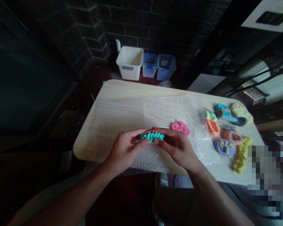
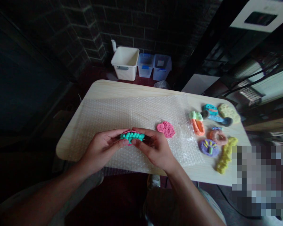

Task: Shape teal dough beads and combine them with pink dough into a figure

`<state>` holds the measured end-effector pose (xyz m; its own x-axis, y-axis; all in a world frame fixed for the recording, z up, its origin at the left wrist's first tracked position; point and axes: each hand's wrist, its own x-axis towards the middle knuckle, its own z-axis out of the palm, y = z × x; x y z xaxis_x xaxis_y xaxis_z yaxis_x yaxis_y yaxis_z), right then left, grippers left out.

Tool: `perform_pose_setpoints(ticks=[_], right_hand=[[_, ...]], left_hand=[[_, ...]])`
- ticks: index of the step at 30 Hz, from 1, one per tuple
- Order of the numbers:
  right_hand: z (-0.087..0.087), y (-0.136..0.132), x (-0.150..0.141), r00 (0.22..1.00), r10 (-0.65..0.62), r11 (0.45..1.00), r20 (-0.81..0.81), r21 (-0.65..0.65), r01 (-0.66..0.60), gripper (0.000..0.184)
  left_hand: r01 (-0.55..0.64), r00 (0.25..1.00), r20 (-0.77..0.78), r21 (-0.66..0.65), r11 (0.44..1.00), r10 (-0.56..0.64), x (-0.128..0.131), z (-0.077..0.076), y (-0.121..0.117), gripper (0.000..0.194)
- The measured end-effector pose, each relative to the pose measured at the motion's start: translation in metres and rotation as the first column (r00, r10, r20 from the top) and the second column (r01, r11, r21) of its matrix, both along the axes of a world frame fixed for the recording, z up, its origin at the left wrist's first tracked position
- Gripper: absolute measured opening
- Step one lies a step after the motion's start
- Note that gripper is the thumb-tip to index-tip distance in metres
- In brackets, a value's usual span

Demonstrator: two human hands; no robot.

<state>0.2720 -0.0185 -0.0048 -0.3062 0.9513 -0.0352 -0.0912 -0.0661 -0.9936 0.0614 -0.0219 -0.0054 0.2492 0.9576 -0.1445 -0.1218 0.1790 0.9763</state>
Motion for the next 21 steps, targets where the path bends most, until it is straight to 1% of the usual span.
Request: perform_pose_setpoints(ticks=[3, 5, 8, 10, 15, 18, 21], right_hand=[[-0.0007, 0.0001, -0.0022, 1.0, -0.03, 1.0, -0.008, 0.009, 0.03, 0.034], [-0.0019, 0.0003, -0.004, 0.998, -0.051, 0.999, -0.042, -0.002, 0.051, 0.037], [-0.0031, 0.0007, -0.0059, 0.996, -0.025, 1.0, -0.08, -0.019, 0.024, 0.033], [-0.0031, 0.001, -0.0062, 0.997, -0.004, 1.0, -0.079, -0.015, 0.003, 0.029], [-0.0017, 0.0012, -0.0053, 0.999, -0.007, 1.0, -0.038, -0.012, 0.007, 0.03], [-0.0009, 0.0003, -0.0056, 0.998, 0.003, 1.0, -0.063, -0.024, -0.004, 0.028], [-0.0011, -0.0006, -0.0064, 0.997, -0.024, 0.999, -0.074, -0.046, 0.02, 0.034]], left_hand=[[-0.026, 0.999, 0.035, -0.017, 1.0, 0.026, 0.0007, 0.0002, 0.0004, 0.044], [-0.031, 0.997, 0.065, -0.02, 0.999, 0.033, 0.0008, 0.0008, 0.0008, 0.044], [-0.02, 0.996, 0.088, -0.024, 1.0, 0.022, 0.0007, 0.0022, 0.001, 0.041], [-0.014, 0.996, 0.083, -0.028, 0.999, 0.017, 0.0007, 0.0027, 0.001, 0.039], [-0.023, 0.998, 0.057, -0.002, 1.0, 0.023, 0.0014, 0.0032, 0.0004, 0.04], [-0.022, 0.999, 0.04, 0.0, 1.0, 0.022, 0.0017, 0.0055, -0.0003, 0.04], [-0.022, 1.0, 0.019, 0.0, 1.0, 0.022, 0.0012, 0.0067, 0.0001, 0.041]])
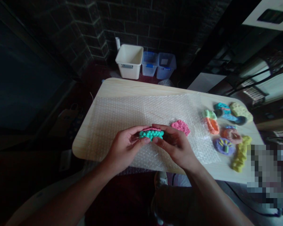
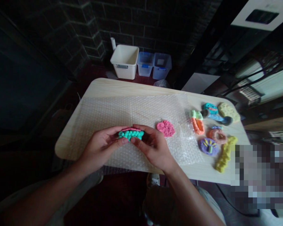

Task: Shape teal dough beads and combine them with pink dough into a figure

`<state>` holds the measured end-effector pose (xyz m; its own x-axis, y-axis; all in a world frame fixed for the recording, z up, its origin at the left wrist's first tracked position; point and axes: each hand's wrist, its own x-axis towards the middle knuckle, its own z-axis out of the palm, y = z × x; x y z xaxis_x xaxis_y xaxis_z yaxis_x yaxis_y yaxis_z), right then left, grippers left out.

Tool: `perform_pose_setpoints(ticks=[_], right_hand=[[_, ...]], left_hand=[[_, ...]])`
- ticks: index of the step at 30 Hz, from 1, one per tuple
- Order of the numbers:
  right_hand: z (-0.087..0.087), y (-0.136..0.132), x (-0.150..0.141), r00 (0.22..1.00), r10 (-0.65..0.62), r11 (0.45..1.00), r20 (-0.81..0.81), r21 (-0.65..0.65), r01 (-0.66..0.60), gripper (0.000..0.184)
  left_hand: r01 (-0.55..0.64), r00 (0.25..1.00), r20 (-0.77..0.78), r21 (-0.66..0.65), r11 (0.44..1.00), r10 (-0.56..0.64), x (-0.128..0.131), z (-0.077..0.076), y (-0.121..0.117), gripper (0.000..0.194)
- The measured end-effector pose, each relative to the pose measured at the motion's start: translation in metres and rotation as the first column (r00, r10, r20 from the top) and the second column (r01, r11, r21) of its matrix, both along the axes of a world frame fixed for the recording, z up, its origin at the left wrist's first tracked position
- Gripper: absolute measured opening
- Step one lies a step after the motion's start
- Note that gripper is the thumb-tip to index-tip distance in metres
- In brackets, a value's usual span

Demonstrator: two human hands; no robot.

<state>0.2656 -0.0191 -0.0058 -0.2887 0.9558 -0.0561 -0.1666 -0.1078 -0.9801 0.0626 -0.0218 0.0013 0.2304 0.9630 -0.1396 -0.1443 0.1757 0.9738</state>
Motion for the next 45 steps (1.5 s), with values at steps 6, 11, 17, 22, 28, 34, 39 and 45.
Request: perform_pose_setpoints(ticks=[6, 11, 17, 22, 28, 34, 39, 45], right_hand=[[-0.0018, 0.0003, 0.0001, 0.999, 0.023, 0.999, 0.047, 0.034, -0.025, 0.031], [-0.0013, 0.0005, 0.0007, 0.996, 0.004, 0.999, 0.089, 0.04, -0.008, 0.033], [-0.0014, 0.0018, -0.0011, 1.0, 0.006, 1.0, 0.009, -0.011, -0.006, 0.034], [-0.0008, 0.0013, -0.0016, 1.0, 0.001, 0.999, -0.031, -0.04, -0.003, 0.032], [-0.0016, -0.0001, -0.0009, 1.0, -0.028, 0.999, -0.008, -0.047, 0.027, 0.034], [-0.0017, 0.0003, 0.0001, 1.0, -0.028, 0.998, 0.011, -0.057, 0.029, 0.036], [-0.0017, 0.0009, 0.0001, 1.0, -0.014, 0.999, 0.006, -0.032, 0.015, 0.038], [-0.0027, 0.0002, 0.0004, 0.998, -0.057, 0.997, -0.002, -0.05, 0.057, 0.046]], left_hand=[[-0.002, 1.0, 0.008, -0.015, 1.0, 0.002, -0.0014, -0.0031, 0.0025, 0.044], [0.001, 0.999, 0.036, -0.037, 0.999, 0.0, -0.0004, -0.0027, 0.0037, 0.044], [-0.021, 0.999, 0.039, -0.055, 0.998, 0.023, -0.0007, -0.0047, 0.0024, 0.044], [-0.005, 0.999, 0.045, -0.053, 0.999, 0.007, -0.0002, -0.0016, 0.0022, 0.043], [-0.036, 0.998, 0.053, -0.061, 0.997, 0.04, 0.0034, -0.0015, 0.0012, 0.042], [-0.028, 0.998, 0.056, -0.081, 0.996, 0.033, 0.0035, -0.0051, 0.002, 0.039], [-0.013, 0.999, 0.04, -0.087, 0.996, 0.016, 0.0045, -0.0052, 0.0033, 0.038], [-0.094, 0.992, 0.073, -0.126, 0.987, 0.104, 0.0085, -0.0072, 0.0029, 0.044]])
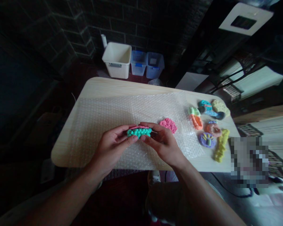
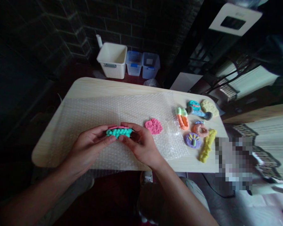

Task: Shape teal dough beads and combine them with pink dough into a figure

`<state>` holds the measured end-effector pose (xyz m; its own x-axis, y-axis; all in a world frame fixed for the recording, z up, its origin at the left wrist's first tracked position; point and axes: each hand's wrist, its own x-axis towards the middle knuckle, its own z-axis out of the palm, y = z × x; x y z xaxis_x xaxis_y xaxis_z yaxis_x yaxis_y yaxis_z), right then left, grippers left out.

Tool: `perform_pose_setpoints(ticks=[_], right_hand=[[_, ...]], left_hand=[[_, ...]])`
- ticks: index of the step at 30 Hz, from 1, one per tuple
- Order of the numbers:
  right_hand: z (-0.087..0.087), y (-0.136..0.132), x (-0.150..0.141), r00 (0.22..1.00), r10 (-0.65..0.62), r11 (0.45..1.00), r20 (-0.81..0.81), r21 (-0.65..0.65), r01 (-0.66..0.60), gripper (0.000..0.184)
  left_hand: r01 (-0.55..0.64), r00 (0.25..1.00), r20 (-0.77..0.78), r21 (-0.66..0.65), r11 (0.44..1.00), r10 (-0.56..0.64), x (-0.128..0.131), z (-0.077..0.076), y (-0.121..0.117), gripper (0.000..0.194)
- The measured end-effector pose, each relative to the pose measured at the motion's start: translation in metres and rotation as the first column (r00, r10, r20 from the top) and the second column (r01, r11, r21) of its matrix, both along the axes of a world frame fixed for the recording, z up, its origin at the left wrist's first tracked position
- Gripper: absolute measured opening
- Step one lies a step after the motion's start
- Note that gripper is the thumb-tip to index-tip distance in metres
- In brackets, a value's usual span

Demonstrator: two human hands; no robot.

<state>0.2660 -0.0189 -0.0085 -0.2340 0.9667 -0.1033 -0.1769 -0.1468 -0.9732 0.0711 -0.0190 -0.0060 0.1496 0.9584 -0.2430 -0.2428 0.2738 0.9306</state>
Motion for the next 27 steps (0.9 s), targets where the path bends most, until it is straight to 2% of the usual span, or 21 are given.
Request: perform_pose_setpoints(ticks=[8, 17, 27], right_hand=[[-0.0028, 0.0023, 0.0013, 0.997, 0.02, 1.0, -0.071, -0.021, -0.021, 0.042], [-0.0004, 0.003, 0.0036, 0.999, 0.034, 0.997, -0.022, -0.065, -0.036, 0.041], [-0.0051, 0.0049, 0.0036, 0.998, 0.036, 0.995, -0.055, -0.087, -0.041, 0.043]], left_hand=[[0.015, 1.0, 0.011, -0.029, 0.999, -0.014, 0.0006, -0.0027, -0.0015, 0.044], [0.025, 0.999, 0.049, -0.059, 0.998, -0.022, 0.0022, -0.0043, -0.002, 0.044], [0.049, 0.993, 0.112, -0.072, 0.996, -0.04, 0.0014, -0.0081, -0.0017, 0.042]])
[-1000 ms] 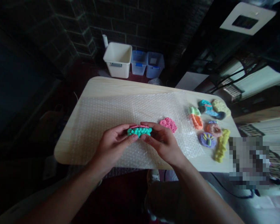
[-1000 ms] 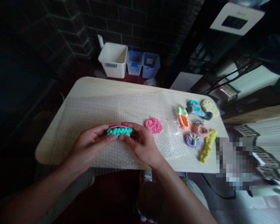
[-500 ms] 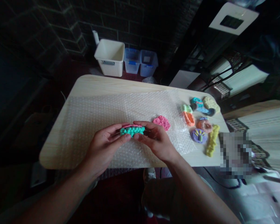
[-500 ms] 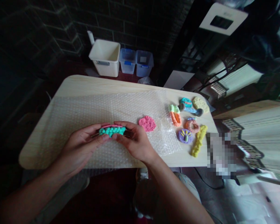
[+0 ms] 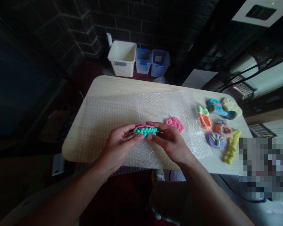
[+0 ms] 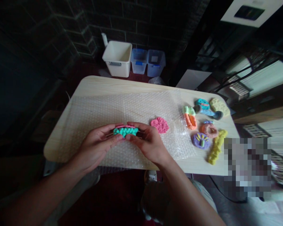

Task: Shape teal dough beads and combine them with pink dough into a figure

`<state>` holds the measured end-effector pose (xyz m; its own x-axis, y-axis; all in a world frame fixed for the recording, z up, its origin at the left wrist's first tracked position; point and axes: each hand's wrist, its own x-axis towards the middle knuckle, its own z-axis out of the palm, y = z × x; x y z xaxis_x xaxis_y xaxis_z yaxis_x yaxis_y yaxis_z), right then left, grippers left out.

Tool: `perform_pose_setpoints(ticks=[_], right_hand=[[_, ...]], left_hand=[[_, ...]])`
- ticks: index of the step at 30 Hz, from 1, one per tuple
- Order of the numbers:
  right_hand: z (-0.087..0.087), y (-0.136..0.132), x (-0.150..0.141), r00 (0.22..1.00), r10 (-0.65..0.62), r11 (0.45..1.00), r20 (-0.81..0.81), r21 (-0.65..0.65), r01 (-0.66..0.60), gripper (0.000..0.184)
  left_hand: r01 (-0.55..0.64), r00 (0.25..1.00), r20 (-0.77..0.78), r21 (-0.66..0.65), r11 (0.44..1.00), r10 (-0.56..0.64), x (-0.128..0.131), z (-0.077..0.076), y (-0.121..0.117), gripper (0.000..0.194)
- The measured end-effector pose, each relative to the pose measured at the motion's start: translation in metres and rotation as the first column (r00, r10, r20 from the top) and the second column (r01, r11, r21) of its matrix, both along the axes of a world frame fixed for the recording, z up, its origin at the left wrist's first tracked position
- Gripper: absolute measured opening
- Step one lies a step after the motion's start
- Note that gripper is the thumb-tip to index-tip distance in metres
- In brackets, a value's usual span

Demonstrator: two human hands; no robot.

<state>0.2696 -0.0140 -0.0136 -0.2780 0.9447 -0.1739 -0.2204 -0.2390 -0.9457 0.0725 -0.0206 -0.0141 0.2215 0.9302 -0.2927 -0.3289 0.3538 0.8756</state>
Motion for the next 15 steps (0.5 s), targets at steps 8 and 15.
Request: perform_pose_setpoints(ticks=[8, 15], right_hand=[[-0.0015, -0.0004, 0.0021, 0.999, 0.02, 0.999, 0.033, 0.037, -0.021, 0.038], [-0.0011, -0.002, -0.0007, 0.998, -0.042, 0.997, 0.043, 0.071, 0.039, 0.036]], left_hand=[[0.005, 1.0, -0.021, -0.01, 1.0, -0.005, -0.0001, 0.0029, -0.001, 0.038], [-0.043, 0.998, -0.043, 0.004, 0.999, 0.043, 0.0017, 0.0042, -0.0007, 0.049]])
